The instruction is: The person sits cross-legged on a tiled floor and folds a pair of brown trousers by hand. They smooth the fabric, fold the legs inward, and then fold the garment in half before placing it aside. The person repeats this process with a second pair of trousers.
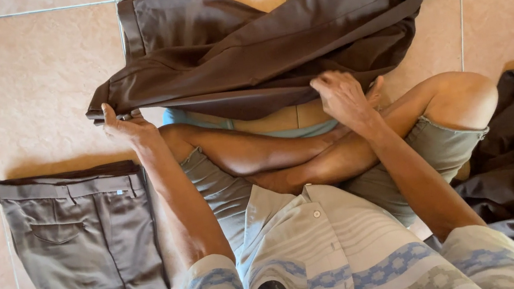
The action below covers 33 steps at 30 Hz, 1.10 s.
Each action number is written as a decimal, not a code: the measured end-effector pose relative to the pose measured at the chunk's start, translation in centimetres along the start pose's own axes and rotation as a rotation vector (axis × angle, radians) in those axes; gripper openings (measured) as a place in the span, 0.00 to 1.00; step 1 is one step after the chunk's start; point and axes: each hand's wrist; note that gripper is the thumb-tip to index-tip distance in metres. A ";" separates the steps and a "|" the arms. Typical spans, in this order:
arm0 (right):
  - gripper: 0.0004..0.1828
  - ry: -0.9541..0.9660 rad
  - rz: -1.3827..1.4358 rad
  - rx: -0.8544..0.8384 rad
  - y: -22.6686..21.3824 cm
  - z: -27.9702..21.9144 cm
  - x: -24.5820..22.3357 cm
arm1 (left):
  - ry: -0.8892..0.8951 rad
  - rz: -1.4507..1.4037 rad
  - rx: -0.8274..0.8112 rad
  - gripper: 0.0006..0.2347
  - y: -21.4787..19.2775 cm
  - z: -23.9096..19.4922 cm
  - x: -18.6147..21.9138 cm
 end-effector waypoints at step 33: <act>0.04 -0.213 -0.194 0.844 -10.3 9.8 -6.4 | 0.332 1.087 -1.047 0.31 13.5 -28.2 1.4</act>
Point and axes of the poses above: each hand's wrist, its own z-axis towards the middle knuckle, its own y-axis out of the palm, x = y × z, and after that the axes turned 8 degrees about -y, right-handed
